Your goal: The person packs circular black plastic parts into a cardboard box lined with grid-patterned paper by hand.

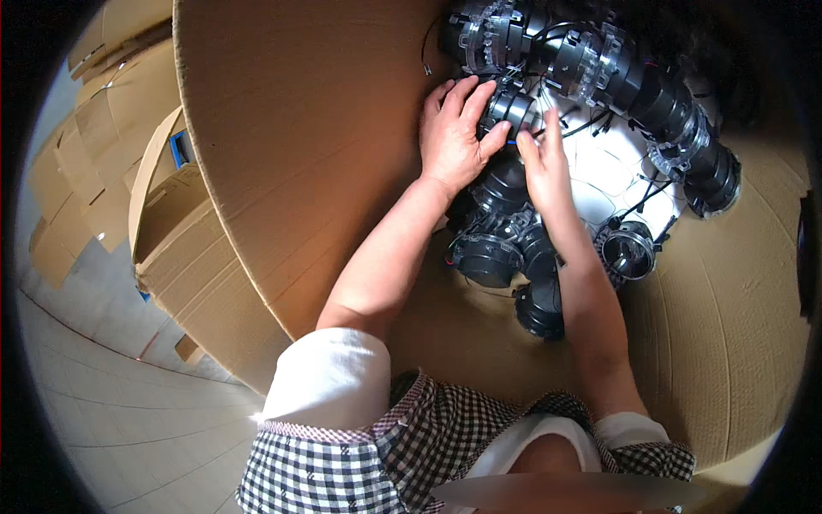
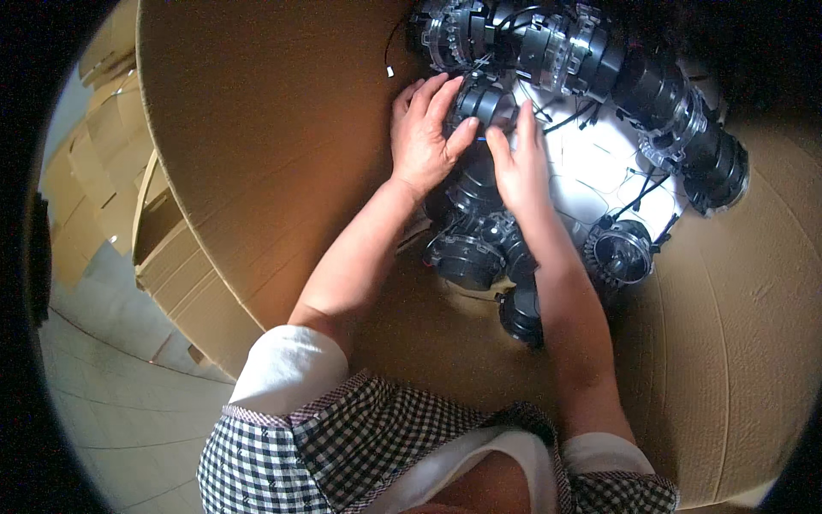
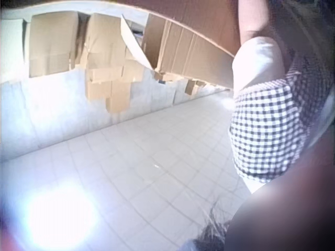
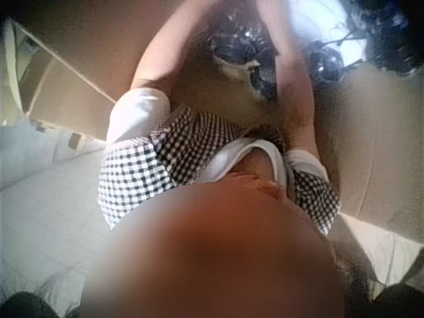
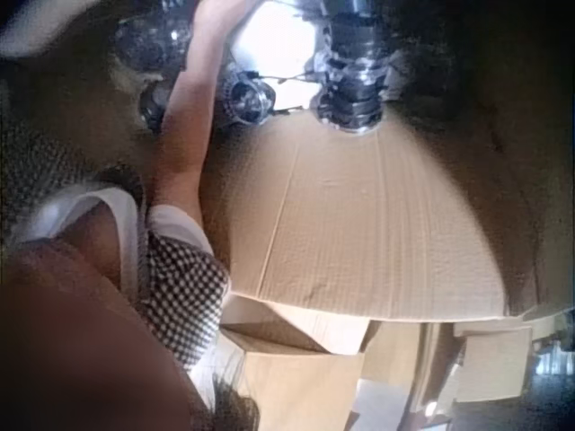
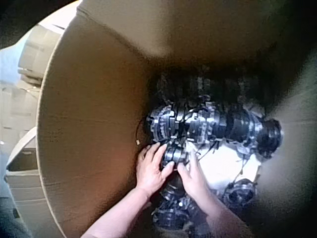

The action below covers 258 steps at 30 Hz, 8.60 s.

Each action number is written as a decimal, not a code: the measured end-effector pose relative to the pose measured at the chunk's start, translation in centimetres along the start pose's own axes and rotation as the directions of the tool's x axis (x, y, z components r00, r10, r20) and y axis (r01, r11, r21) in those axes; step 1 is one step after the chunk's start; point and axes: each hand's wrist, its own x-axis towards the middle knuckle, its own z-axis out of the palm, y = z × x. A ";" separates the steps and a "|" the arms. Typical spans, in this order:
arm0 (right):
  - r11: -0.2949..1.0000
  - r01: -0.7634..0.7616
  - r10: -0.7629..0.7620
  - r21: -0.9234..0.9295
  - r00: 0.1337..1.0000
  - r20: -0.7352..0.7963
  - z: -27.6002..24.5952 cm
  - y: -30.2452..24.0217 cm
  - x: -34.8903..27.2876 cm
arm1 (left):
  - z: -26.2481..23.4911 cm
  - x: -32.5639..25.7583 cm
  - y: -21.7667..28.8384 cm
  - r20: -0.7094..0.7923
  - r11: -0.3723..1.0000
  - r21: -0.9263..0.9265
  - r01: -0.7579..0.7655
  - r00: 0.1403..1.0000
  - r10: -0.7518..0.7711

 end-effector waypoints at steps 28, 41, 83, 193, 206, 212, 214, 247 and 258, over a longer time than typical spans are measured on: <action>0.343 0.271 -0.472 -0.899 0.878 0.085 -6.6 -3.7 0.4 | -0.5 -0.6 2.7 0.127 0.906 -0.035 -0.422 0.897 0.423; 0.580 -0.299 0.221 -0.758 0.953 -0.207 -20.5 2.0 -8.1 | 2.1 -0.9 3.3 0.082 0.931 0.134 -0.338 0.941 0.330; 0.104 0.054 0.466 -0.993 0.879 0.097 -15.2 -4.2 -12.7 | 1.1 0.8 8.5 0.055 0.918 -0.095 -0.384 0.919 0.390; -0.206 0.211 0.856 -0.956 0.513 -0.071 -11.1 -16.2 -8.2 | 5.9 0.5 15.4 0.250 0.836 -0.153 -0.528 0.797 0.549; -0.247 -0.020 -0.130 -0.969 0.991 0.012 -14.5 -9.7 -12.3 | 5.6 1.0 16.1 0.229 0.850 -0.186 -0.494 0.819 0.526; -0.221 -0.098 -0.074 -0.970 0.994 -0.083 -14.7 -8.7 -13.3 | 5.6 0.6 15.5 0.232 0.852 -0.190 -0.488 0.821 0.522; -0.159 -0.295 0.260 -0.942 0.908 -0.329 -15.5 -9.2 -12.4 | 5.5 0.6 15.7 0.234 0.850 -0.182 -0.495 0.818 0.526; 0.205 -0.058 -0.534 -0.977 0.830 -0.161 -19.5 -3.3 -4.9 | 5.3 -0.1 15.7 0.122 0.843 -0.094 -0.530 0.834 0.538; 0.349 0.544 -0.526 -0.763 0.788 0.321 -4.8 -12.8 -8.5 | -13.5 1.4 4.0 0.490 0.926 0.207 -0.317 0.852 0.182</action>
